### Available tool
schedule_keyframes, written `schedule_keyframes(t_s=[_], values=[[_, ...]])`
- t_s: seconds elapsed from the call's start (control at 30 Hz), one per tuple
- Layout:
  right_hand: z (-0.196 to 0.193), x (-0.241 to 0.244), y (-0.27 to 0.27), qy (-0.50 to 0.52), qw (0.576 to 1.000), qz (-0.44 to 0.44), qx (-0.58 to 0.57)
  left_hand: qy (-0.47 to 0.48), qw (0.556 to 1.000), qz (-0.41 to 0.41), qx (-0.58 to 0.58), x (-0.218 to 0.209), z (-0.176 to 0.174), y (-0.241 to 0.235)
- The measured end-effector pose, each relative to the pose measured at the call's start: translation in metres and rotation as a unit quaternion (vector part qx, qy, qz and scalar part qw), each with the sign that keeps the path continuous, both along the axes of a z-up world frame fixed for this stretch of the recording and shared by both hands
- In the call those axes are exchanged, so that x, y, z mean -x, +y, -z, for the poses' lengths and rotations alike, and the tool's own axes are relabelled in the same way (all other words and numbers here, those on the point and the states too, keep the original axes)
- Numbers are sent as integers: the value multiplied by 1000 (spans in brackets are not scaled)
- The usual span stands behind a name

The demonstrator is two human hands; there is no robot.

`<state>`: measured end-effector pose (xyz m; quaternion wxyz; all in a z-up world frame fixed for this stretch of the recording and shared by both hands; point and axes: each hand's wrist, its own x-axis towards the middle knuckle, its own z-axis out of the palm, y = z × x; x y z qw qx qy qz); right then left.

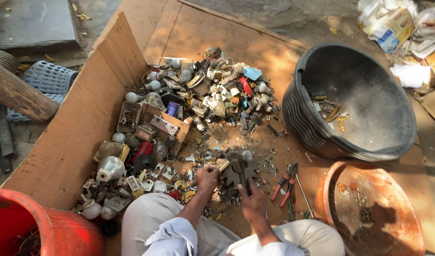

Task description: The person sits on the ground and uses a hammer and pliers to break apart small electronic components, such as light bulb bases and switches, to extract metal parts. The person repeatedly strikes the items on a metal gear and separates the pieces by hand.

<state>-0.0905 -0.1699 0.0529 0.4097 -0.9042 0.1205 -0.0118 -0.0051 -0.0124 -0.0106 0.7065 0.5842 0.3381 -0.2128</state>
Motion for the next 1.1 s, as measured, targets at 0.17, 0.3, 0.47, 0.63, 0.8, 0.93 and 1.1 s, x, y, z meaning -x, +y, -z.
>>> schedule_keyframes(t_s=[0.17,0.3,0.47,0.63,0.8,0.93,1.1], values=[[-12,14,-13,104,925,10,-365,-63,992,-57,89,-2,2,6],[-5,15,-13,227,918,91,-313,-190,961,-40,199,-1,5,15],[3,13,-10,10,996,-70,53,-196,916,-30,350,6,3,21],[-10,11,-4,-160,958,-77,-226,-195,921,25,337,20,-6,27],[-3,14,14,-11,930,-21,-367,-296,940,128,108,45,-31,36],[16,14,17,38,906,-71,-415,-359,922,124,72,63,-50,27],[38,9,20,42,896,-85,-434,-382,883,230,-145,79,-64,16]])
